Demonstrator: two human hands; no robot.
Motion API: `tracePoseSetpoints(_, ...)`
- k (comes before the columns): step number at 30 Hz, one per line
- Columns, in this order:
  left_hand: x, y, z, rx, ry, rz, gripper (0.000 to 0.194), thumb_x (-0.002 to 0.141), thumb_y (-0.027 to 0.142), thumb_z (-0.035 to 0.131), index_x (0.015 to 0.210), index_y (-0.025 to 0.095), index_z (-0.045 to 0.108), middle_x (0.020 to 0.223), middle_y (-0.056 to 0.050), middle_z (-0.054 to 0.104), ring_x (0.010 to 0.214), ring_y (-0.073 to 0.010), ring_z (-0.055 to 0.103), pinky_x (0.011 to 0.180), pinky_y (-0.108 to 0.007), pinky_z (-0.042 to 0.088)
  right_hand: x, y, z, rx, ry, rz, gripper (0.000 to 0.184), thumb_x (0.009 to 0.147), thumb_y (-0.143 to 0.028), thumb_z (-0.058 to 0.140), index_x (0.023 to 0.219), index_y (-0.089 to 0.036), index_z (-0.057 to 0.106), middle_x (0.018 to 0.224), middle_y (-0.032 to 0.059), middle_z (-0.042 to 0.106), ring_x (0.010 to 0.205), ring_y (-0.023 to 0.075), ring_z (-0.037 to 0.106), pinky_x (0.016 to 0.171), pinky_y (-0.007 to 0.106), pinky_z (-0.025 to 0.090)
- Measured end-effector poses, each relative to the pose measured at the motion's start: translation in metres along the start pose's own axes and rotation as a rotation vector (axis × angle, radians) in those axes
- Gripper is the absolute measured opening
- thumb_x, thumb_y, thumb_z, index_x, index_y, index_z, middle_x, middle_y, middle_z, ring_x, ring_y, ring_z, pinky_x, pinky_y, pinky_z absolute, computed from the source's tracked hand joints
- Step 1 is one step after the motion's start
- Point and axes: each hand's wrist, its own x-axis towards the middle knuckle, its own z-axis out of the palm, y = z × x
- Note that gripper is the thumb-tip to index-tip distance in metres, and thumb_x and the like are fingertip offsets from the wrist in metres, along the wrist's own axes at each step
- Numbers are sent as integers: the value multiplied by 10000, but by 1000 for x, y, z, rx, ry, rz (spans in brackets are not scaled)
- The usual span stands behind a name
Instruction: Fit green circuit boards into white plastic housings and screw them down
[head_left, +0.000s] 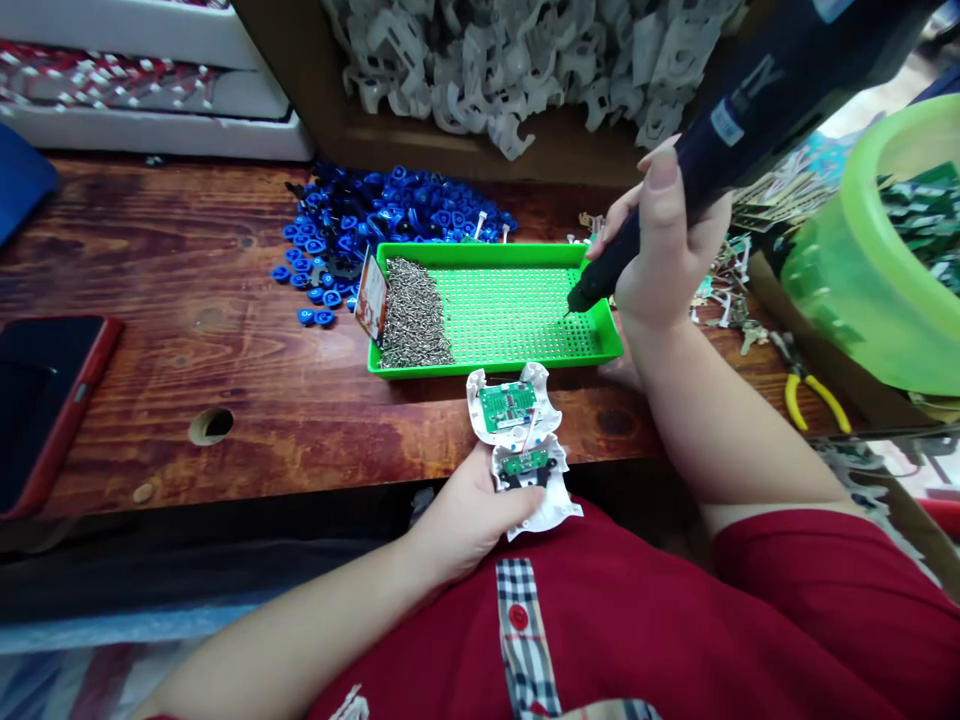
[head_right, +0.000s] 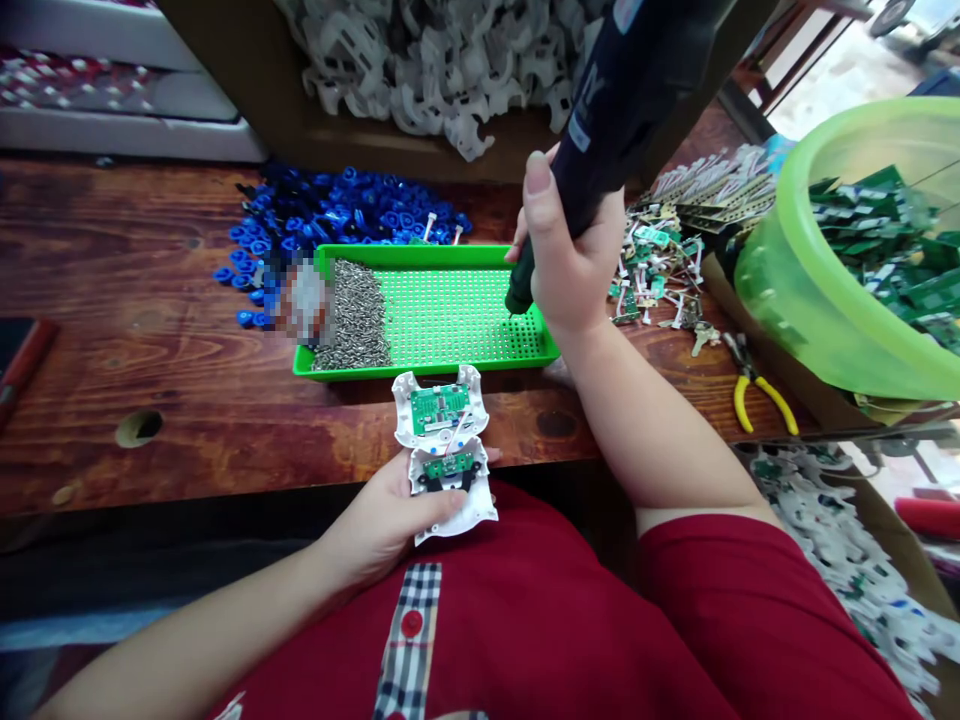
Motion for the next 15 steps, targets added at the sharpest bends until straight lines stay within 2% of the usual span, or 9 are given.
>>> tracePoseSetpoints(3, -1, 1, 1, -11, 13, 1, 503, 644, 154, 748, 1116, 161, 574, 1116, -98, 672, 861, -186, 653, 797, -311, 484, 0, 0, 1, -98, 12, 25, 290, 923, -554, 192, 990, -301, 317, 708, -18, 465, 580, 95, 464, 544, 247, 441)
tracePoseSetpoints(6, -2, 1, 3, -14, 54, 8, 515, 642, 189, 764, 1117, 160, 566, 1073, -96, 684, 818, -182, 658, 770, -314, 493, 0, -1, 0, -67, -10, 23, 225, 935, -504, 221, 982, -298, 299, 708, -24, 467, 587, 91, 478, 555, 242, 456)
tracePoseSetpoints(9, -2, 1, 4, -1, 57, 4, 512, 651, 198, 766, 1117, 152, 558, 1069, -97, 684, 809, -168, 656, 753, -293, 498, 0, 0, 0, 28, -58, -9, 166, 926, -458, 290, 928, -293, 294, 667, -39, 440, 569, 88, 476, 544, 237, 461)
tracePoseSetpoints(11, -1, 0, 2, 1, 38, -2, 513, 662, 203, 762, 1126, 155, 549, 1080, -98, 680, 818, -166, 658, 755, -288, 501, 1, 2, 2, 115, -45, -40, 173, 909, -450, 337, 895, -282, 299, 630, -50, 407, 538, 87, 463, 511, 235, 441)
tracePoseSetpoints(15, 1, -2, 0, -39, 2, -3, 507, 675, 214, 754, 1134, 178, 543, 1111, -92, 672, 823, -185, 674, 782, -328, 514, 6, 0, 1, 280, 70, -101, 156, 863, -387, 419, 866, -259, 331, 630, -55, 388, 470, 71, 436, 440, 239, 378)
